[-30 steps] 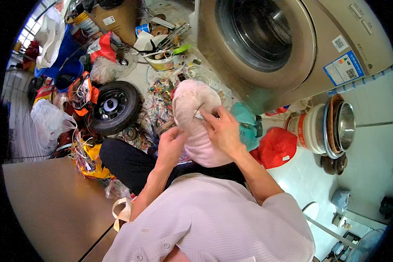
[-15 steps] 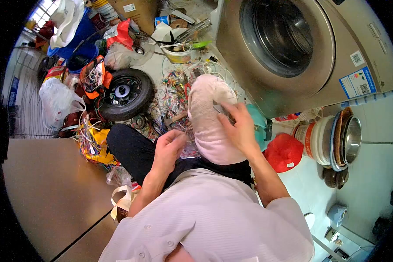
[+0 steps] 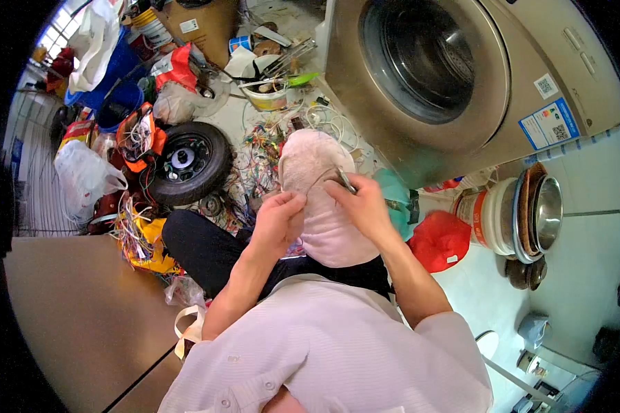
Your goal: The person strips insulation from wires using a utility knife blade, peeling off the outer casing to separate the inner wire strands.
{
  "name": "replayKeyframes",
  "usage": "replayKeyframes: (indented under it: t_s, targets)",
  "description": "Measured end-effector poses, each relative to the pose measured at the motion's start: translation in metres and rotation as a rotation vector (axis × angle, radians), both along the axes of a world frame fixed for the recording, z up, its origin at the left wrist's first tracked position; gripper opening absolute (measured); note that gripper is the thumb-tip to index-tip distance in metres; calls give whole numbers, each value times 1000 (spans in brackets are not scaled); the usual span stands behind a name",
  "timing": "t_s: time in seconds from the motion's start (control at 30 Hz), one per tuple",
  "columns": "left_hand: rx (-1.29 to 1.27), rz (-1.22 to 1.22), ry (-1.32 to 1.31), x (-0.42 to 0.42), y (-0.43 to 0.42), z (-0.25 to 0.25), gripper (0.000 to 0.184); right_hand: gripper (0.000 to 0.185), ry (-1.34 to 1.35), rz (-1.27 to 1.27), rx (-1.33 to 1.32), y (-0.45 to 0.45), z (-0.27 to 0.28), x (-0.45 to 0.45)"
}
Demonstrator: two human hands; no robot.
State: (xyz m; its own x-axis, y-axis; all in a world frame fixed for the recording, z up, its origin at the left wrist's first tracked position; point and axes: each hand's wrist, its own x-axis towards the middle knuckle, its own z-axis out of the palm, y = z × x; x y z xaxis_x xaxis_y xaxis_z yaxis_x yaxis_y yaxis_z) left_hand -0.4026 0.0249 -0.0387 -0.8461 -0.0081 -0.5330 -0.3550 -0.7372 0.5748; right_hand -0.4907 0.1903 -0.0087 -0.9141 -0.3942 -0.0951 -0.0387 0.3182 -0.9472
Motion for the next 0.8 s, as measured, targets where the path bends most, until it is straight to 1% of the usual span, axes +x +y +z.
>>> replayKeyframes:
  t_s: [0.07, 0.1, 0.13, 0.17, 0.2, 0.33, 0.4, 0.5, 0.57, 0.6, 0.67, 0.8]
  targets:
    - [0, -33, 19, 0, 5, -1, 15, 17, -332, -12, -14, -2, -4, -6]
    - [-56, -56, 19, 1, 8, 5, 14, 16, -312, -29, -86, -4, -7, -5]
    - [-111, -78, 15, 2, 11, 7, 13, 16, -318, -25, -82, -3, -6, -7]
    - [-160, -85, 65, 3, 13, 3, 13, 16, -345, -11, -86, -2, -5, -8]
    - [-159, -86, 59, 4, 14, 4, 13, 16, -369, 1, -92, -1, -4, -8]
    - [-222, -101, 102, 4, 14, 13, 14, 15, -298, 76, -119, 1, -11, -10]
    - [-237, -96, 107, 4, 14, 12, 15, 14, -252, 72, -73, -1, -9, -8]
    - [-277, -44, 140, 5, 15, 2, 16, 12, -204, 69, -35, -4, -7, -2]
    - [-379, 34, 154, 5, 16, -3, 18, 12, -171, 77, -50, -7, -8, 4]
    - [-381, 39, 153, 6, 16, -1, 18, 12, -137, 84, -64, -9, -8, 7]
    - [-389, 123, 155, 9, 16, 4, 19, 13, -102, 98, -35, -13, -10, 14]
    - [-417, 143, 154, 11, 14, 2, 16, 15, -64, 93, -23, -21, -15, 20]
